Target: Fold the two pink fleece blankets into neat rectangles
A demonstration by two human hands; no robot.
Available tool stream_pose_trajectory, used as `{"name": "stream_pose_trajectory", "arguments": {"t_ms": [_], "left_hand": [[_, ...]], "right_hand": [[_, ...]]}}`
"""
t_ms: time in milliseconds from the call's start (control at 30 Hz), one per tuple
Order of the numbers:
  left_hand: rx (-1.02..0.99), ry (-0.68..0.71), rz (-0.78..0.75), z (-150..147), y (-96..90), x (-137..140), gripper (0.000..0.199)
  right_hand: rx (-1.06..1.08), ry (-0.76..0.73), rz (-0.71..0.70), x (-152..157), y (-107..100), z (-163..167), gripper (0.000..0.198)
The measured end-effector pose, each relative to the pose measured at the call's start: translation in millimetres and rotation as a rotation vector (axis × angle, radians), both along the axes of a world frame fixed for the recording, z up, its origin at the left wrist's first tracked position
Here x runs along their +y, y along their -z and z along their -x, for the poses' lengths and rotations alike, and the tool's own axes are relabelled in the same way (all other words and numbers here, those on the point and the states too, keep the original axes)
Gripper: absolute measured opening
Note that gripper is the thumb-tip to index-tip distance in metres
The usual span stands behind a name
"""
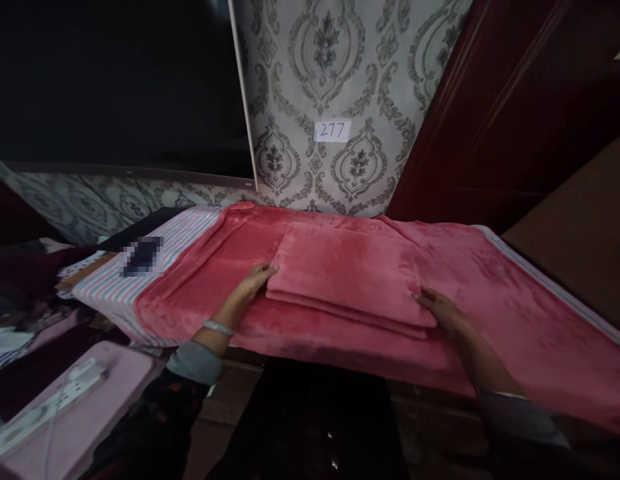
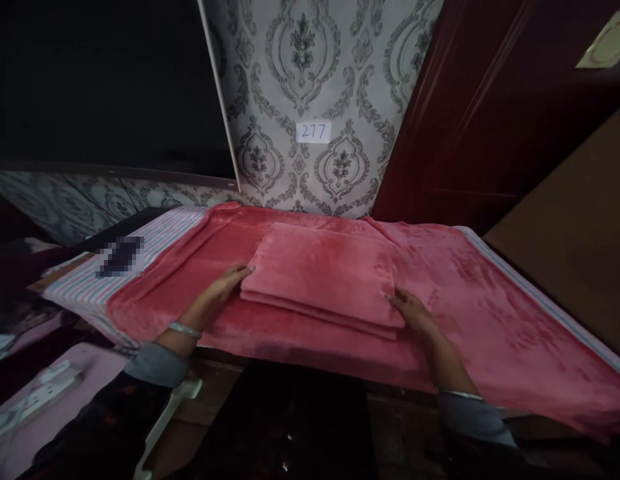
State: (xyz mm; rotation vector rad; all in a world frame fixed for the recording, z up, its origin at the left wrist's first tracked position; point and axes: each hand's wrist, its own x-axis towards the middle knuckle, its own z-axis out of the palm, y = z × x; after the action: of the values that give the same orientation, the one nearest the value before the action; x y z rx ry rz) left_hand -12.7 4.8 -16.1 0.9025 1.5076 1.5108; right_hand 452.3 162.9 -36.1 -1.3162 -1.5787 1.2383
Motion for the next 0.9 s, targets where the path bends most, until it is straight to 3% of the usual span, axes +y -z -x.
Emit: {"name": "stream_pose_trajectory", "arguments": {"t_ms": [67,167,267,367,467,600,900], "left_hand": [[-0.019,-0.027,-0.002,-6.1,-3.0,-9.1,0.046],[-0.089,-0.085,-0.045,-17.9,-9.1,-18.5,0.05],[-0.136,-0.268,-0.126,-30.7,-10.4,-23.9,0.056],[-0.038,-0.352,-0.175,-39.0,-7.5,-26.5,0.054],[0.15,-0.364,-0.183,-40.2,-7.2,-24.5,0.046],[0.37,-0.469,-0.148,-37.4,-10.2,-16.0,0.041],[0.473,-0.337,-0.012,-39.7,-12.6,-6.5,0.036]], "right_hand": [[-0.093,0.061,-0.054,-0.6,0.7,-3.4,0.058],[-0.26,0.156,-0.378,-6.3,-10.2,9.7,0.059],[-0.335,0.061,-0.756,-20.4,-24.9,47.0,0.054],[-0.379,-0.085,-0.96,-37.3,-26.0,90.6,0.048],[-0.493,-0.148,-1.013,-50.2,-10.7,120.2,0.046],[-0.673,-0.125,-1.019,-59.6,9.6,131.5,0.045],[-0.73,-0.11,-0.992,-63.9,7.7,131.8,0.044]]}}
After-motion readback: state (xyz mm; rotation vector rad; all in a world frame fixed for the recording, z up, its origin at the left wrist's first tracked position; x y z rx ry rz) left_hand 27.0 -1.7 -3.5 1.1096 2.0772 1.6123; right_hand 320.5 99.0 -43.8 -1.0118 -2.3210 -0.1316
